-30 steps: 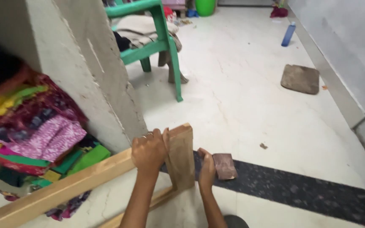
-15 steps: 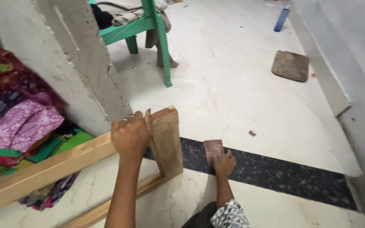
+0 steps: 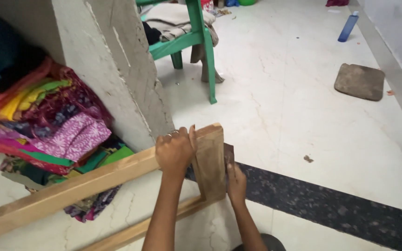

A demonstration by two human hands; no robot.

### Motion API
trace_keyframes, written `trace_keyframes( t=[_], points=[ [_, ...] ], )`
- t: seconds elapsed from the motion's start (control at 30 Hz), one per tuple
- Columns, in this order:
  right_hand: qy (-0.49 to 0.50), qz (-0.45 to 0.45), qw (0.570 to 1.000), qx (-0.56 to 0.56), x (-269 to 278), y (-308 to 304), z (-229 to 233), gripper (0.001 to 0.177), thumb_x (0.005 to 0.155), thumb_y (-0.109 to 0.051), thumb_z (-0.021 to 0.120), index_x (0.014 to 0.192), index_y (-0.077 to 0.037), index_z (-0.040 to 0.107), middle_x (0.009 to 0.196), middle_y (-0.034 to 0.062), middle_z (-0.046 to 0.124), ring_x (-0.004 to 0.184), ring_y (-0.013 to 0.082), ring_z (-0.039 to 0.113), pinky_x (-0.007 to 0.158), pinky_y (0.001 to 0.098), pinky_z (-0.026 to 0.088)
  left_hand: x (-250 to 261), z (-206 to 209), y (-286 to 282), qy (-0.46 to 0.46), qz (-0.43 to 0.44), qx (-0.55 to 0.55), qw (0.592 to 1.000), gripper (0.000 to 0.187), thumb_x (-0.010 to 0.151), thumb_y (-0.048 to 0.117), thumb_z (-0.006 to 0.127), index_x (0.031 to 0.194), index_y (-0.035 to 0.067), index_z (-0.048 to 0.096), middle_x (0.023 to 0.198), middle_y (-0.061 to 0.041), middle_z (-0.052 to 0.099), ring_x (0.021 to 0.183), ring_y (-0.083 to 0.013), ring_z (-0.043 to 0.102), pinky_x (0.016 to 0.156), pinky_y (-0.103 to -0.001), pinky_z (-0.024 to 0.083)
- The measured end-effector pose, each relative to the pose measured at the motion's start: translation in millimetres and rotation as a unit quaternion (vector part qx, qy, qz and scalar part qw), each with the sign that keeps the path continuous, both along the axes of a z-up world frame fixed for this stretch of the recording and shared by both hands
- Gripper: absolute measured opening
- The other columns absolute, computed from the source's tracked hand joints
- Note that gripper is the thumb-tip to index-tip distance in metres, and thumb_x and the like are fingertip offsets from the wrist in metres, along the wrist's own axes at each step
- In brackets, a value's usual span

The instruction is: The recorder uses a piece of sandpaper to smooth the surface of a large rectangular wooden frame while sitting on the floor.

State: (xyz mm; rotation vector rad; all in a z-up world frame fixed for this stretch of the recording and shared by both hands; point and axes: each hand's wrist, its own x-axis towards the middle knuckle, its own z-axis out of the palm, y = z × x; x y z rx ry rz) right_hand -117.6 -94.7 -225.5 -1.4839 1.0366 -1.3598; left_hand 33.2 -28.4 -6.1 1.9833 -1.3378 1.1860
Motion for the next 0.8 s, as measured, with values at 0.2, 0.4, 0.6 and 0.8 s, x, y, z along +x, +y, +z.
trace_keyframes(
  t=[0.2,0.4,0.6,0.8],
  points=[
    [0.052,-0.023,0.991,-0.124,-4,30,-21,0.044,0.111,-0.025,0.042,0.143,0.0,0.056,0.132,0.0245,0.067,0.122,0.0334,0.067,0.1,0.0379,0.05,-1,0,0,0.011,-0.004,0.007,1.0,0.043,0.099,0.039,0.061,0.065,0.014,0.067,0.058,-0.008,0.067,0.05,-0.0262,0.065,0.061,-0.039,0.05],
    [0.163,0.026,0.982,0.095,-11,7,-50,0.038,0.109,-0.03,0.049,0.118,0.001,0.069,0.092,0.028,0.069,0.083,0.0372,0.067,0.078,0.0417,0.053,-5,2,4,0.006,-0.005,-0.004,1.0,0.042,0.098,0.037,0.063,0.062,0.014,0.064,0.056,-0.008,0.065,0.05,-0.025,0.064,0.06,-0.039,0.05],
    [0.085,-0.003,0.996,-0.025,-13,20,-27,0.041,0.108,-0.032,0.046,0.12,0.003,0.065,0.089,0.0208,0.068,0.078,0.0222,0.065,0.072,0.0376,0.052,-10,-1,7,-0.005,-0.01,-0.019,1.0,0.039,0.097,0.032,0.065,0.062,0.014,0.062,0.058,-0.005,0.064,0.052,-0.024,0.063,0.059,-0.038,0.048],
    [-0.017,0.09,0.993,0.071,-25,4,-30,0.04,0.105,-0.032,0.048,0.115,0.001,0.069,0.098,0.0153,0.075,0.089,0.0177,0.067,0.083,0.0331,0.054,-18,3,13,-0.016,-0.005,-0.03,0.999,0.039,0.096,0.032,0.065,0.061,0.015,0.062,0.056,-0.005,0.063,0.052,-0.0235,0.063,0.059,-0.038,0.048]
  ],
)
